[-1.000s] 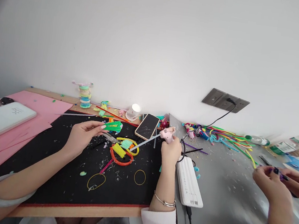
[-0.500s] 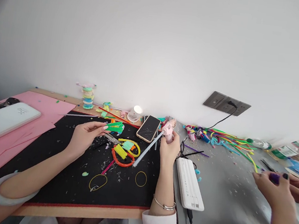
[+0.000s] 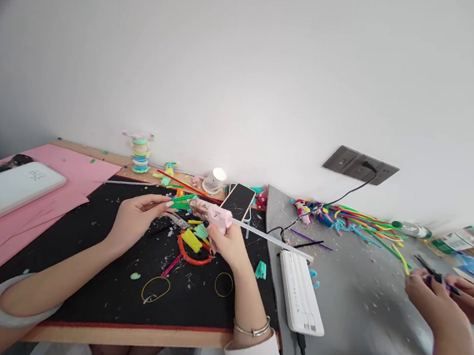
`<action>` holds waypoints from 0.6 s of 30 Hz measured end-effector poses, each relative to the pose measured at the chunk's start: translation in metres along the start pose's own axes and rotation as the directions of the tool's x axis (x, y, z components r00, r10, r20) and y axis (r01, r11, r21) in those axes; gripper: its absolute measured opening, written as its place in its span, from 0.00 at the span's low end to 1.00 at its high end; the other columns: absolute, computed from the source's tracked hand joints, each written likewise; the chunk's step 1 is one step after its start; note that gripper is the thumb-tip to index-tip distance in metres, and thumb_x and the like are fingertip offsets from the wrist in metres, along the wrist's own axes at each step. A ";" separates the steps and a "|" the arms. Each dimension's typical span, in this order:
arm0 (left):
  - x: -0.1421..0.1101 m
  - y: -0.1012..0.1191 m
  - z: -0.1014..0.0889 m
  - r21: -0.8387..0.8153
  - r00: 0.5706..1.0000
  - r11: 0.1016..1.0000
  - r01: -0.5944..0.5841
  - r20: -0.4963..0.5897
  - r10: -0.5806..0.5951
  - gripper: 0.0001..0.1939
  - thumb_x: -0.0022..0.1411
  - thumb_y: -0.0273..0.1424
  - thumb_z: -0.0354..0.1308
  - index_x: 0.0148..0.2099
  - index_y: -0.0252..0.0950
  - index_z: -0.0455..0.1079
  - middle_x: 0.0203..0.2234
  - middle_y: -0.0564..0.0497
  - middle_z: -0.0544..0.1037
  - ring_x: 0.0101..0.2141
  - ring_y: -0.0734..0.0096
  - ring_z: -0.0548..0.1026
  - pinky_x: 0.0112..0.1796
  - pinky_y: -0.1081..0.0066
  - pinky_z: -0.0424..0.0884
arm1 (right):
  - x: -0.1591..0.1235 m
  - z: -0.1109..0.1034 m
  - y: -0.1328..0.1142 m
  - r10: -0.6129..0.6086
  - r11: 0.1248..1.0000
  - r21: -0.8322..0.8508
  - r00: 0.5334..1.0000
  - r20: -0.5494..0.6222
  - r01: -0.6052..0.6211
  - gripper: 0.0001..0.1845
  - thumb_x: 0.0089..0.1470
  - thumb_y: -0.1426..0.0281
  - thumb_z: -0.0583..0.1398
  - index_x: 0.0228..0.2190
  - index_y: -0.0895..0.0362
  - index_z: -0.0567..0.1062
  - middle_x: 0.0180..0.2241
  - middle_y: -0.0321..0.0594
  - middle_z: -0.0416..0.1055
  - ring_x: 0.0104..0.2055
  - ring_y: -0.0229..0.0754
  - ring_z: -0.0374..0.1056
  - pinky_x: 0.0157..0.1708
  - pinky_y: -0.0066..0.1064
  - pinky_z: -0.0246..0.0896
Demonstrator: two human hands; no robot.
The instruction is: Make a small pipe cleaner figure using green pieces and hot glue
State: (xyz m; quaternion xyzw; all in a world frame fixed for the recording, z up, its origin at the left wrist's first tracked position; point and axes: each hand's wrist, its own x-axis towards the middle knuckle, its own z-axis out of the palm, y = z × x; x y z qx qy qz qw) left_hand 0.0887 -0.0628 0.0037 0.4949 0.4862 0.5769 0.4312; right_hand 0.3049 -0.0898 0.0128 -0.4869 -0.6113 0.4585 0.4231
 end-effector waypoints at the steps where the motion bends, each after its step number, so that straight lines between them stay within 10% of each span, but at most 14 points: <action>1: -0.001 0.000 0.000 -0.003 1.000 1.000 -0.007 0.003 0.007 0.11 0.50 0.33 0.61 0.37 0.34 0.76 0.31 0.48 0.80 0.30 0.66 0.79 0.36 0.68 0.77 | 0.000 0.002 0.001 0.004 1.000 0.001 1.000 0.021 -0.004 0.14 0.53 0.62 0.57 0.37 0.58 0.71 0.12 0.28 0.60 0.12 0.31 0.53 0.14 0.24 0.49; 18: -0.004 0.003 0.003 -0.008 1.000 1.000 -0.003 0.009 0.003 0.11 0.51 0.33 0.60 0.36 0.33 0.75 0.30 0.48 0.80 0.31 0.64 0.79 0.38 0.65 0.76 | 0.000 0.012 0.005 0.002 0.999 0.045 0.998 0.057 -0.005 0.14 0.54 0.63 0.55 0.39 0.58 0.69 0.12 0.26 0.58 0.12 0.30 0.51 0.12 0.21 0.47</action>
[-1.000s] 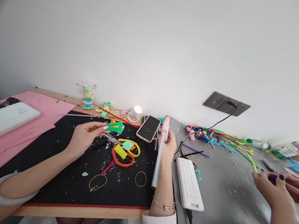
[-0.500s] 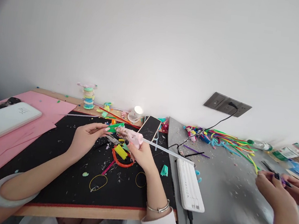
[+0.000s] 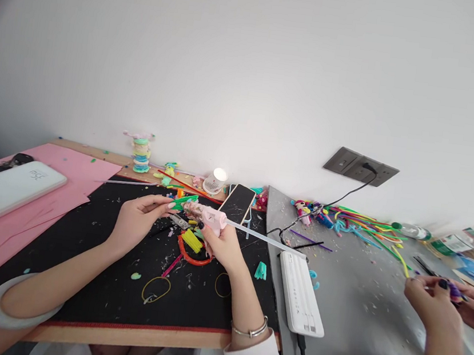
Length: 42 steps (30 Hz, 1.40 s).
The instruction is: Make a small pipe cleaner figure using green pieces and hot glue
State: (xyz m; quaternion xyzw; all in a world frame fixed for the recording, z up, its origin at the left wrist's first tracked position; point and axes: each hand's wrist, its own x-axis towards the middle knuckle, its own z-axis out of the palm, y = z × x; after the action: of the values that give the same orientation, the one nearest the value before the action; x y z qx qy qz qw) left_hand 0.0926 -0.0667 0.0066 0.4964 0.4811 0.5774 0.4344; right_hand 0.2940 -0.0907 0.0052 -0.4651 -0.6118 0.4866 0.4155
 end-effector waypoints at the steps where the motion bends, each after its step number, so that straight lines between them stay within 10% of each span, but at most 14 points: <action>1: 0.000 0.000 0.000 0.002 1.000 1.000 -0.001 0.000 0.001 0.11 0.51 0.33 0.60 0.36 0.33 0.75 0.30 0.48 0.80 0.31 0.64 0.79 0.38 0.65 0.76 | 0.000 0.000 0.000 0.002 1.000 0.002 1.000 -0.002 -0.002 0.14 0.54 0.63 0.55 0.39 0.58 0.69 0.12 0.26 0.58 0.12 0.30 0.51 0.12 0.21 0.47; 42: 0.001 0.000 -0.004 0.055 0.998 0.997 -0.052 -0.024 0.053 0.11 0.51 0.34 0.60 0.37 0.35 0.76 0.33 0.48 0.81 0.32 0.65 0.79 0.38 0.67 0.76 | -0.001 -0.006 -0.003 -0.015 0.971 -0.239 0.993 -0.115 -0.013 0.12 0.53 0.62 0.55 0.24 0.56 0.71 0.11 0.30 0.60 0.14 0.34 0.54 0.16 0.25 0.49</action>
State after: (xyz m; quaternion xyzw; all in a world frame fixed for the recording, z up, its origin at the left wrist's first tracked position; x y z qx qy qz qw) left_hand 0.0888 -0.0661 0.0066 0.5130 0.4891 0.5817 0.3991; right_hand 0.2999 -0.0909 0.0095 -0.5387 -0.6412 0.3814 0.3914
